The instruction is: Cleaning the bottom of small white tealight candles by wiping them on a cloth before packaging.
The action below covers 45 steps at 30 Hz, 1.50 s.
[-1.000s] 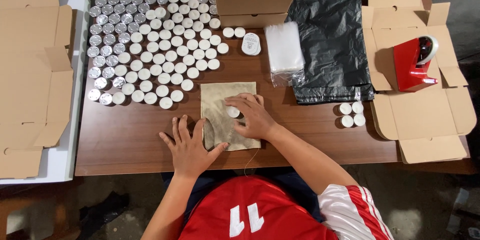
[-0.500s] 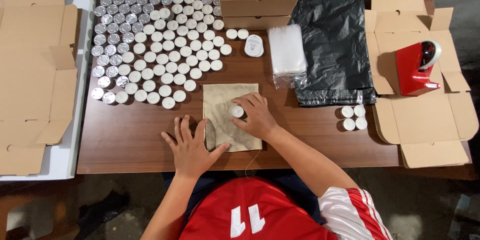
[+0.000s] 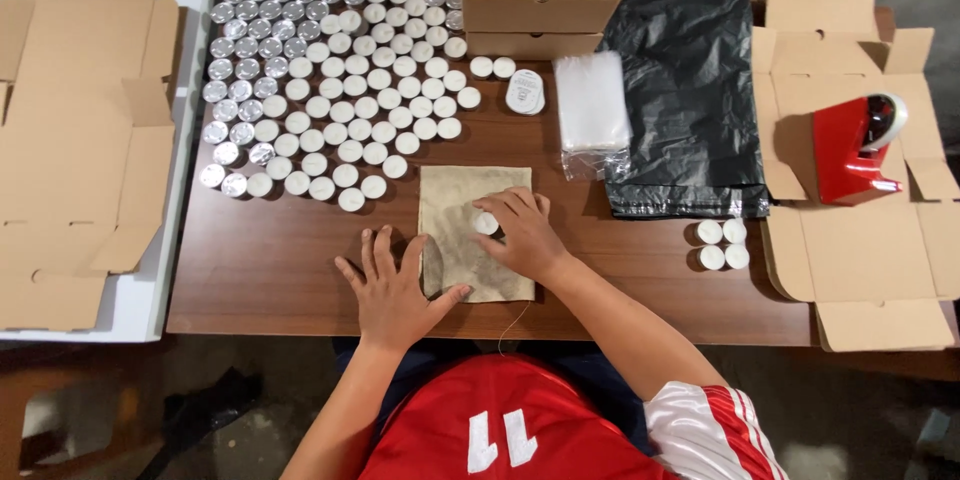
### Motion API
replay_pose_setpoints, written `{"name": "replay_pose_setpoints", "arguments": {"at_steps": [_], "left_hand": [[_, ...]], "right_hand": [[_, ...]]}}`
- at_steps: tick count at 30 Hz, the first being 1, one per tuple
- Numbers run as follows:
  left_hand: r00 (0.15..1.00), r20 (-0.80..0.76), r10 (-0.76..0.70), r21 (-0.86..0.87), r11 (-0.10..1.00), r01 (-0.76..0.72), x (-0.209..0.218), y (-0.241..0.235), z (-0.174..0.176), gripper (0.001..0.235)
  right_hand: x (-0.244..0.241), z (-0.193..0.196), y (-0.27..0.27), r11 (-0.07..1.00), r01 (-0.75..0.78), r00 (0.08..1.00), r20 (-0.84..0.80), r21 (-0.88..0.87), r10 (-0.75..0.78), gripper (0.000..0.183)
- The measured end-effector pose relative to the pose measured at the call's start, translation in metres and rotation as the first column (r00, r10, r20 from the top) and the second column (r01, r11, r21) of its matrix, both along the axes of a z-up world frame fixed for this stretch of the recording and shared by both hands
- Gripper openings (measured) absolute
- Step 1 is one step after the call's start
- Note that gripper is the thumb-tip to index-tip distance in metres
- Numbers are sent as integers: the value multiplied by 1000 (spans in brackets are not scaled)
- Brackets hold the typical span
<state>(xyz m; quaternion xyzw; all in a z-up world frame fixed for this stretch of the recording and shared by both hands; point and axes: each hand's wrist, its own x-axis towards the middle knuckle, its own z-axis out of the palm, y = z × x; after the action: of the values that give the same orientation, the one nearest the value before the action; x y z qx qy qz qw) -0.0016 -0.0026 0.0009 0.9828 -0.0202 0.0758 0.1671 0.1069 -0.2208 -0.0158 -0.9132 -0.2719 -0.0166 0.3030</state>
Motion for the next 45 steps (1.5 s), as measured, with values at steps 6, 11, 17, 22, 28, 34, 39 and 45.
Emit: {"name": "replay_pose_setpoints", "arguments": {"at_steps": [6,11,17,22,28,34,39,45], "left_hand": [[1000,6,-5,15,1000,5,-1,1,0,91],[1000,-10,-8,6,1000,8,-1,1,2,91],[1000,-2,-3,3,1000,3,0,1,2,92],[1000,-22,1,22,1000,0,0,2,2,93],[999,-36,-18,7,1000,18,-1,1,13,89],[1000,10,-3,25,1000,3,0,1,1,91],[1000,25,2,19,1000,-3,-1,1,-2,91],[1000,17,2,0,1000,-2,-1,1,3,91]], "right_hand": [[3,11,-7,994,-70,985,-152,89,83,62],[4,1,-5,998,-10,995,-94,62,16,51],[3,5,-4,995,3,996,-86,99,5,70],[5,-8,-2,996,36,998,-60,78,-32,63],[3,4,-4,997,-6,994,-110,72,14,65],[4,0,-4,997,23,994,-112,71,-15,60],[0,32,0,993,3,994,-106,121,10,57],[5,7,-3,989,22,990,-144,146,-1,52]]}}
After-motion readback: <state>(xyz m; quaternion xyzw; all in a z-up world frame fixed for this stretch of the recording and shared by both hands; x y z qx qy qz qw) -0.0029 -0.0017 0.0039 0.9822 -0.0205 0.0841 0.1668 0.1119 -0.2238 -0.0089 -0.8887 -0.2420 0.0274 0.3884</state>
